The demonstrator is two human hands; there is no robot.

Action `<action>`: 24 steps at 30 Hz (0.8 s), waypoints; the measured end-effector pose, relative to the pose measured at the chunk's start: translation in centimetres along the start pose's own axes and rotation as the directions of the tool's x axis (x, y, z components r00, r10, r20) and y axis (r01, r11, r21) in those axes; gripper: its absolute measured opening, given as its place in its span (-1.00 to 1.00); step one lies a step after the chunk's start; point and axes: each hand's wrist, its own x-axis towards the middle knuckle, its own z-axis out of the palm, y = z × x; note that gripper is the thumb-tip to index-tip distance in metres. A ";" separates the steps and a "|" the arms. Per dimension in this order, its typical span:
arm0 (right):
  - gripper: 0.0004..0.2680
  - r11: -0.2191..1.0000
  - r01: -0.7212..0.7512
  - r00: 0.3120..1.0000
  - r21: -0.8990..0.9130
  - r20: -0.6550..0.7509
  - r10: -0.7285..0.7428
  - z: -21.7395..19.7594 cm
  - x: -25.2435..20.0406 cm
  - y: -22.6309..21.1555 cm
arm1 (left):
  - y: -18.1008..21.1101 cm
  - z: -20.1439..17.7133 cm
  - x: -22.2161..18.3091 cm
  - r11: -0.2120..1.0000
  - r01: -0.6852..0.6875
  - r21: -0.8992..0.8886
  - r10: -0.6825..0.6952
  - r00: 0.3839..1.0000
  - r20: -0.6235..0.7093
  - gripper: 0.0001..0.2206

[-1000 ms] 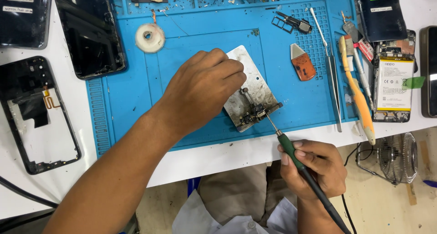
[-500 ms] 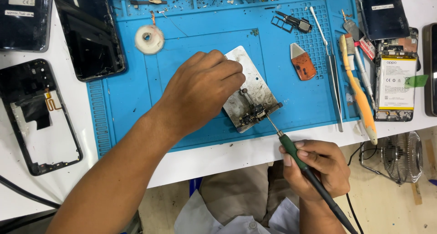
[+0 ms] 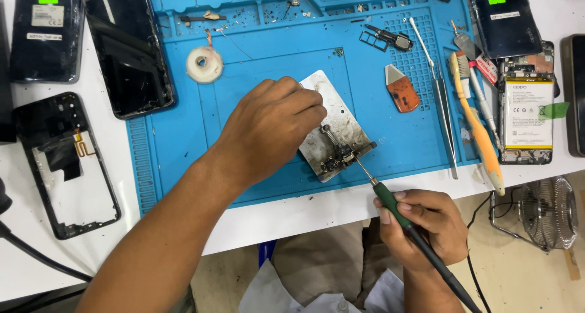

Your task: Repairing a mobile phone circuit board using a heat gun and soldering iron

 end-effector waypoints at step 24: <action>-0.85 0.995 -0.090 0.995 0.045 -0.039 0.092 -0.4 -0.4 0.3 | -6.5 -0.8 -0.9 0.816 0.233 0.529 -0.236 0.970 -0.064 -0.89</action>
